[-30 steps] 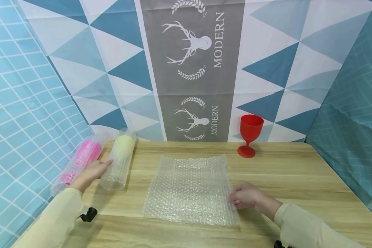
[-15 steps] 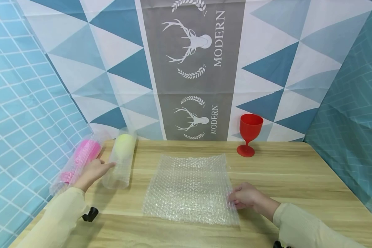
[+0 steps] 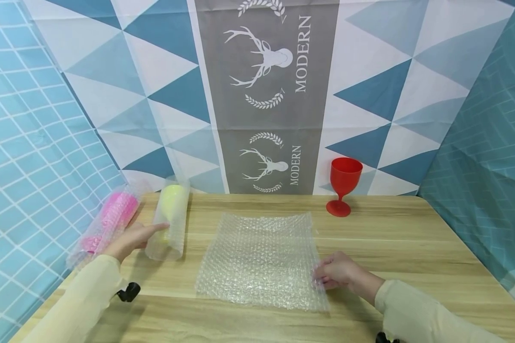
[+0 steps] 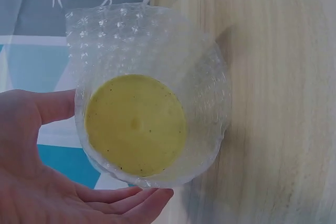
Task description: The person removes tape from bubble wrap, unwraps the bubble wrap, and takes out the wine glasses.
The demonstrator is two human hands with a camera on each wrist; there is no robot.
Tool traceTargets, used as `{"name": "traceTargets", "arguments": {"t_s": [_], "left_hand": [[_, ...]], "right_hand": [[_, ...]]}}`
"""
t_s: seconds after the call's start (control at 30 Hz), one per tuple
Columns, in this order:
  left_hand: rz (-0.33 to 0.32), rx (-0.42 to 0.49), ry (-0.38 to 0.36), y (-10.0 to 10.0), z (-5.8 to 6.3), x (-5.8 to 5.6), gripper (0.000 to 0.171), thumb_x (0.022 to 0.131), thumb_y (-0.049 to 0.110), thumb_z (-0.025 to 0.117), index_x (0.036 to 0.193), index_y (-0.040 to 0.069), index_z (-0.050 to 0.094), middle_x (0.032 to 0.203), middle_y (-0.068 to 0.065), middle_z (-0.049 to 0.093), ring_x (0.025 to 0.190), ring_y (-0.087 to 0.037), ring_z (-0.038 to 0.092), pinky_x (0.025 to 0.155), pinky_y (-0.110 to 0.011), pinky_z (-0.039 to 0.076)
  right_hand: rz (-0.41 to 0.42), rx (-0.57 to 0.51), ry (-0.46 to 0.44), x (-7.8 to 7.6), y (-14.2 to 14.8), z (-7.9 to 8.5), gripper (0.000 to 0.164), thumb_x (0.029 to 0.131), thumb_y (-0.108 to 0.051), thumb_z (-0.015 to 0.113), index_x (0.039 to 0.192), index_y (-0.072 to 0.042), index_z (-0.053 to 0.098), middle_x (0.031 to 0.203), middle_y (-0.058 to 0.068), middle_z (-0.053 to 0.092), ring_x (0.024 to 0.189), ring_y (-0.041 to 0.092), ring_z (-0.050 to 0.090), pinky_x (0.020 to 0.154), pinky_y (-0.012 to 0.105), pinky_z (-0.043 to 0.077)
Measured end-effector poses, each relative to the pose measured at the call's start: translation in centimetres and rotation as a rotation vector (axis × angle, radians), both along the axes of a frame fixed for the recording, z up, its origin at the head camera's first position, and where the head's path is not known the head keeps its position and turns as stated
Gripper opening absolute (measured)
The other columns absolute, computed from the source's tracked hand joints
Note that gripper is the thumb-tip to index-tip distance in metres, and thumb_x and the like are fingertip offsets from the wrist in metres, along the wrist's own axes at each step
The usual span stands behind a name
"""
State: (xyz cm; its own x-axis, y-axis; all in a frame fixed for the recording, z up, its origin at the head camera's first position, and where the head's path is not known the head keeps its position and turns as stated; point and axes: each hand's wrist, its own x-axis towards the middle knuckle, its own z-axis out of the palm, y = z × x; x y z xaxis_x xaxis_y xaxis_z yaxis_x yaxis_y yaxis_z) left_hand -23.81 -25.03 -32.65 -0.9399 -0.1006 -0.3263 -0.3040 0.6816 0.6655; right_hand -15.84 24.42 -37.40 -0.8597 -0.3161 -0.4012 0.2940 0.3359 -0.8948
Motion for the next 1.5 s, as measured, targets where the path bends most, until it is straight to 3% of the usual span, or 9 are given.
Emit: {"name": "traceTargets", "arguments": {"t_s": [0.23, 0.33, 0.47, 0.87, 0.97, 1.1, 1.2, 1.3, 1.5], "left_hand": [[-0.004, 0.066, -0.011, 0.2, 0.1, -0.3, 0.051, 0.092, 0.050, 0.056, 0.102, 0.001, 0.048, 0.083, -0.004, 0.039, 0.087, -0.019, 0.044, 0.093, -0.038, 0.046], [-0.013, 0.095, -0.023, 0.1, 0.1, -0.4, 0.076, 0.093, 0.051, 0.054, 0.133, -0.012, 0.038, 0.121, -0.021, 0.048, 0.118, -0.032, 0.048, 0.110, -0.049, 0.043], [-0.045, 0.109, -0.045, -0.1, 0.2, -0.4, 0.094, 0.094, 0.057, 0.049, 0.147, -0.016, 0.020, 0.154, -0.032, 0.027, 0.143, -0.045, 0.031, 0.120, -0.054, 0.030], [-0.049, 0.090, -0.060, -0.2, 0.0, -1.1, 0.095, 0.093, 0.061, 0.047, 0.149, -0.011, 0.021, 0.156, -0.031, 0.025, 0.141, -0.046, 0.033, 0.118, -0.058, 0.031], [-0.027, 0.080, -0.038, -0.3, -0.1, -1.2, 0.086, 0.092, 0.060, 0.051, 0.144, -0.007, 0.034, 0.134, -0.023, 0.046, 0.120, -0.034, 0.047, 0.105, -0.048, 0.043], [0.005, 0.080, -0.025, -0.4, 0.1, -1.2, 0.079, 0.090, 0.060, 0.053, 0.136, -0.003, 0.041, 0.108, -0.012, 0.046, 0.102, -0.023, 0.043, 0.090, -0.037, 0.041], [-0.013, 0.145, -0.035, -0.5, 0.4, -1.2, 0.081, 0.094, 0.056, 0.049, 0.143, -0.006, 0.034, 0.130, -0.025, 0.048, 0.121, -0.035, 0.047, 0.107, -0.047, 0.043], [-0.023, 0.272, -0.059, -0.4, 0.7, -1.3, 0.085, 0.097, 0.049, 0.044, 0.150, -0.011, 0.015, 0.157, -0.032, 0.022, 0.145, -0.043, 0.028, 0.123, -0.053, 0.026], [0.031, 0.498, -0.107, 0.4, 0.8, -1.6, 0.081, 0.099, 0.040, 0.041, 0.151, -0.011, 0.004, 0.153, -0.034, 0.019, 0.141, -0.036, 0.030, 0.124, -0.049, 0.024]], "right_hand": [[0.007, 0.003, -0.007, -0.1, -0.1, 0.0, 0.018, 0.090, -0.003, 0.061, 0.100, 0.010, 0.065, 0.076, -0.004, 0.069, 0.072, 0.004, 0.066, 0.068, 0.020, 0.059], [0.014, 0.002, -0.007, 0.0, 0.0, 0.0, 0.018, 0.091, -0.004, 0.060, 0.101, 0.011, 0.065, 0.076, -0.005, 0.068, 0.071, 0.004, 0.066, 0.068, 0.020, 0.059], [0.009, 0.011, -0.007, 0.0, -0.1, 0.0, 0.018, 0.091, -0.004, 0.059, 0.101, 0.010, 0.065, 0.076, -0.005, 0.068, 0.071, 0.004, 0.065, 0.068, 0.020, 0.059], [-0.037, 0.005, -0.017, 0.1, -0.4, -0.4, 0.008, 0.090, -0.003, 0.061, 0.092, 0.002, 0.066, 0.075, -0.005, 0.067, 0.072, 0.005, 0.064, 0.069, 0.021, 0.059], [-0.040, 0.002, -0.011, 0.2, -0.5, -0.5, 0.008, 0.089, -0.003, 0.061, 0.093, 0.002, 0.065, 0.075, -0.005, 0.066, 0.071, 0.004, 0.064, 0.068, 0.020, 0.058], [-0.034, -0.004, -0.013, 0.2, -0.5, -0.6, 0.011, 0.090, -0.003, 0.060, 0.096, 0.005, 0.064, 0.075, -0.005, 0.068, 0.071, 0.004, 0.065, 0.068, 0.020, 0.059], [-0.032, -0.006, -0.013, 0.2, -0.5, -0.6, 0.013, 0.090, -0.003, 0.060, 0.097, 0.006, 0.065, 0.075, -0.004, 0.068, 0.071, 0.005, 0.066, 0.069, 0.021, 0.059], [-0.033, -0.004, -0.013, 0.1, -0.5, -0.6, 0.012, 0.090, -0.003, 0.060, 0.097, 0.006, 0.065, 0.075, -0.004, 0.068, 0.071, 0.005, 0.065, 0.069, 0.021, 0.059], [-0.028, -0.017, -0.013, 0.2, -0.4, -0.6, 0.010, 0.090, -0.003, 0.060, 0.094, 0.004, 0.066, 0.075, -0.005, 0.068, 0.071, 0.004, 0.066, 0.069, 0.020, 0.059]]}}
